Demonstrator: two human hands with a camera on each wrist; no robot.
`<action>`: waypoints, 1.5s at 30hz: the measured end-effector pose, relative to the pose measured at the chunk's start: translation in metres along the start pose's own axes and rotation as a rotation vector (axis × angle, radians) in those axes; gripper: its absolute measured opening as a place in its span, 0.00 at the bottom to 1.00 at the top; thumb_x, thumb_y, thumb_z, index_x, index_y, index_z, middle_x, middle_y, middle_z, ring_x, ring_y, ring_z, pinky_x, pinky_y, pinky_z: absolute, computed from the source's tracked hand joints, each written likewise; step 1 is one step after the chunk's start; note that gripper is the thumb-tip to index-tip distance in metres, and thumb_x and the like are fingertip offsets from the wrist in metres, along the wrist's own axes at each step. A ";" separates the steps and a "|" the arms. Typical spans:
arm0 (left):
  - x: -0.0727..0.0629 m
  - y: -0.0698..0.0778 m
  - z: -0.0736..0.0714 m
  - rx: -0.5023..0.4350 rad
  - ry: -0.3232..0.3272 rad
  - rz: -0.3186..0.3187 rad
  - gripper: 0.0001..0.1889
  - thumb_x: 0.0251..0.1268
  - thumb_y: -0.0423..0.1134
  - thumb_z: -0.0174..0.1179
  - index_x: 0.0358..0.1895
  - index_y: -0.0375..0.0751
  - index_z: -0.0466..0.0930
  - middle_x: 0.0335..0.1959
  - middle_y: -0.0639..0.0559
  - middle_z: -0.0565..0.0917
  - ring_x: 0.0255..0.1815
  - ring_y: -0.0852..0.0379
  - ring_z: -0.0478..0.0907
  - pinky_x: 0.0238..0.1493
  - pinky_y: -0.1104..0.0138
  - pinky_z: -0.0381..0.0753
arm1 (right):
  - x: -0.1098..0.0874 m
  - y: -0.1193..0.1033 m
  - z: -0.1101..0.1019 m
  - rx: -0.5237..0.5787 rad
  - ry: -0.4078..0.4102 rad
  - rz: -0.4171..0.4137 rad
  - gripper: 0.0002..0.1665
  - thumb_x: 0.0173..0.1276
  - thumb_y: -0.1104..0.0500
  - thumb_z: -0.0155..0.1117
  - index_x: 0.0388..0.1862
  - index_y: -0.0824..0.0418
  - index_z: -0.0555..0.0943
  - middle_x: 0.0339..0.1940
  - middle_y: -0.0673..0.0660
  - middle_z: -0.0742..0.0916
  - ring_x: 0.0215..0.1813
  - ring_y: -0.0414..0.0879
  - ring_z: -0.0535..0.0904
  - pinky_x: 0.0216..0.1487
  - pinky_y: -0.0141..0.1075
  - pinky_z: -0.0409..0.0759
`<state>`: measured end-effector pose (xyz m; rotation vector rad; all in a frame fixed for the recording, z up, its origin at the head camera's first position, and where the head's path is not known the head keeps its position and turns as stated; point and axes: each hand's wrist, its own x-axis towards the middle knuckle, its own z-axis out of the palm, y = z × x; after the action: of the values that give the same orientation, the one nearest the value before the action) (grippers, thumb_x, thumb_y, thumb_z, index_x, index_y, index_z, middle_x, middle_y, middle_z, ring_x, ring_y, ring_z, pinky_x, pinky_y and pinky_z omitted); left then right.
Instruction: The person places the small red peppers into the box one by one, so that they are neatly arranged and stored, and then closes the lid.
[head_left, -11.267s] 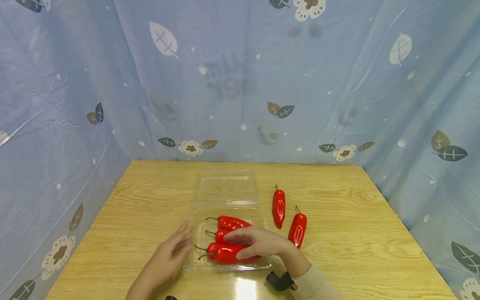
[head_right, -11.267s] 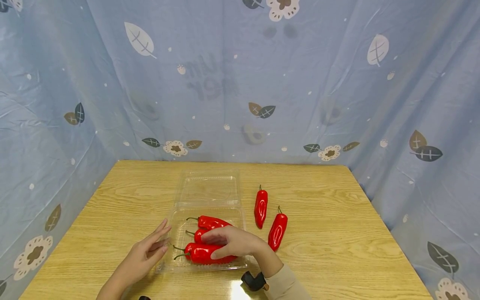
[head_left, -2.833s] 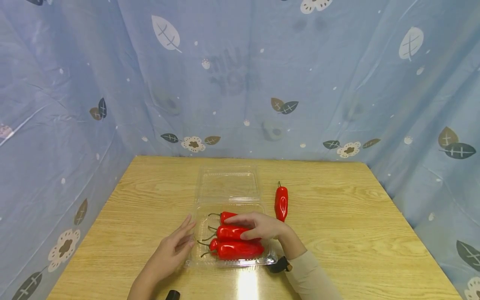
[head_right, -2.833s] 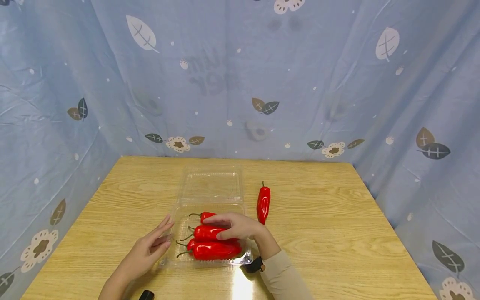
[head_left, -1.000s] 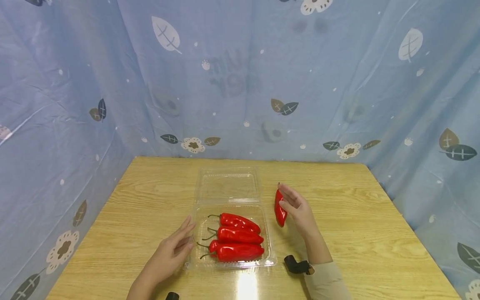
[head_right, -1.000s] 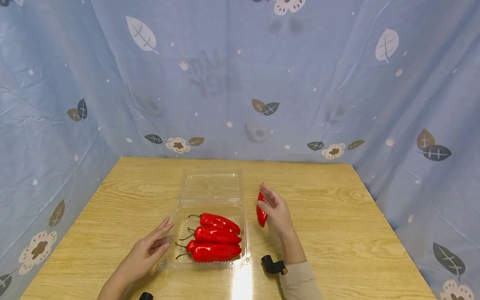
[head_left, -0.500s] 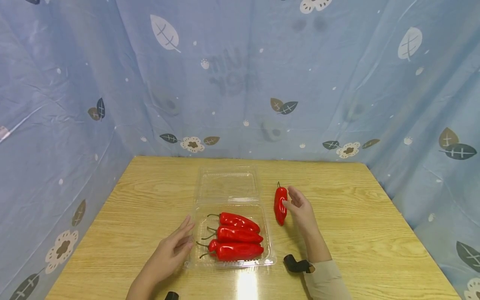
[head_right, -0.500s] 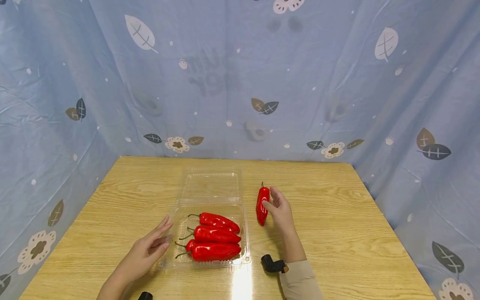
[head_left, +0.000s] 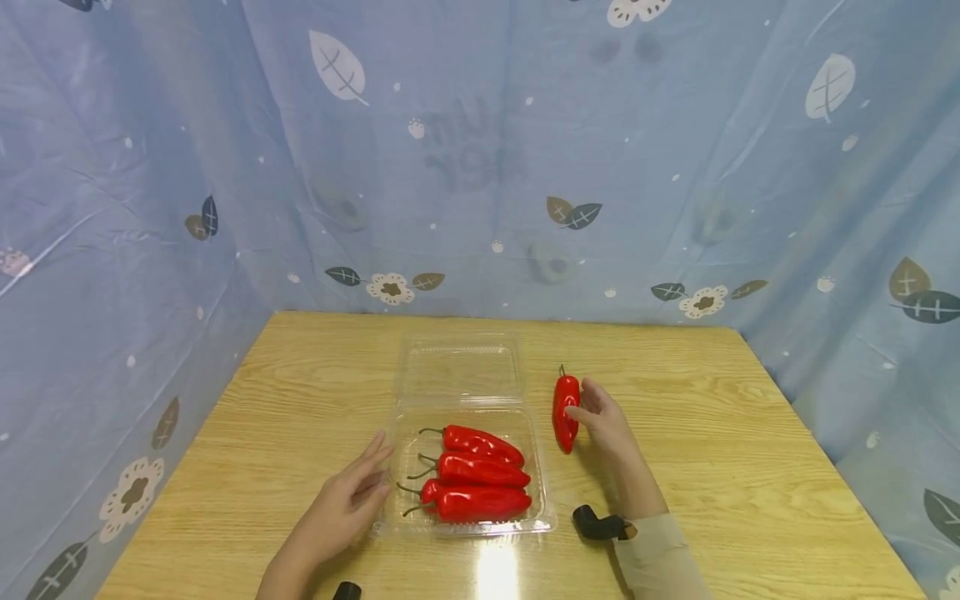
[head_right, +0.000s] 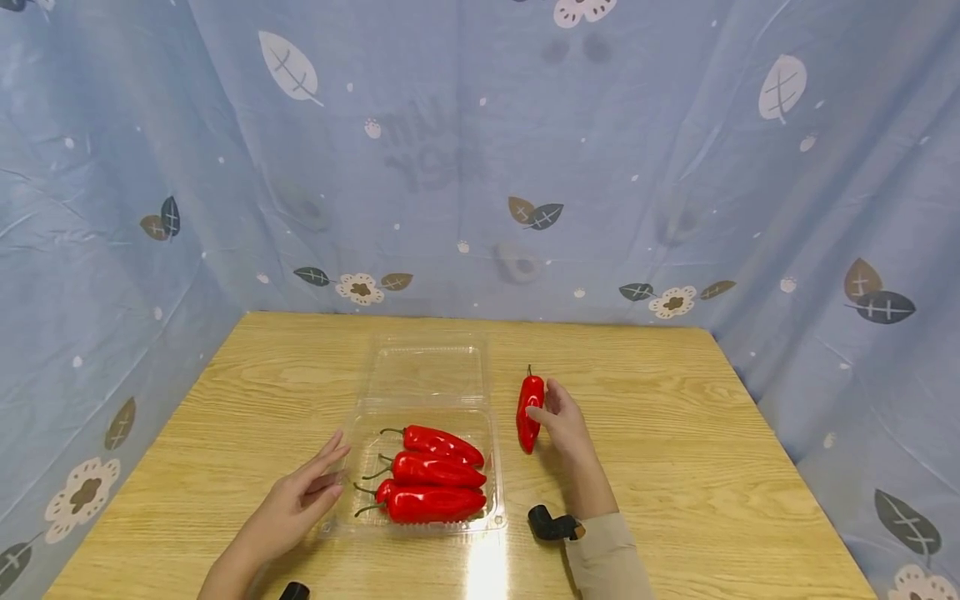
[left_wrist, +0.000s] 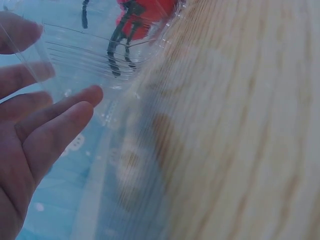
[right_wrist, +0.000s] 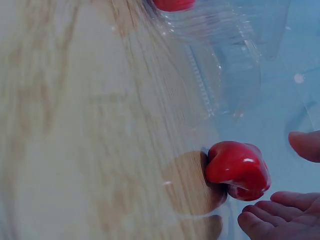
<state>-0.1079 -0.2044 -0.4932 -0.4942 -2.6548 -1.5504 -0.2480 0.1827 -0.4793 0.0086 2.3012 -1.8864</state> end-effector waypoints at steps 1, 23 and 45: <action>0.000 0.000 0.000 0.002 0.000 0.000 0.26 0.71 0.38 0.53 0.70 0.38 0.61 0.76 0.40 0.51 0.58 0.41 0.76 0.53 0.63 0.82 | 0.001 0.000 0.000 -0.005 -0.008 0.003 0.44 0.67 0.66 0.58 0.74 0.72 0.47 0.75 0.70 0.56 0.76 0.63 0.52 0.77 0.51 0.50; 0.001 0.002 -0.001 0.009 -0.002 0.006 0.27 0.71 0.37 0.53 0.70 0.36 0.61 0.76 0.39 0.51 0.58 0.39 0.76 0.53 0.62 0.82 | 0.011 0.009 0.014 -0.100 0.014 0.007 0.49 0.62 0.71 0.59 0.75 0.71 0.43 0.74 0.72 0.58 0.75 0.64 0.52 0.76 0.54 0.53; 0.000 0.001 0.000 0.002 -0.004 0.004 0.27 0.71 0.36 0.53 0.70 0.36 0.61 0.76 0.38 0.51 0.57 0.38 0.76 0.52 0.61 0.83 | 0.003 0.015 0.014 0.050 0.050 -0.017 0.44 0.61 0.74 0.55 0.75 0.65 0.51 0.75 0.65 0.60 0.74 0.59 0.57 0.75 0.52 0.58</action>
<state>-0.1075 -0.2034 -0.4922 -0.5028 -2.6560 -1.5475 -0.2480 0.1718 -0.4968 0.0428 2.2921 -1.9742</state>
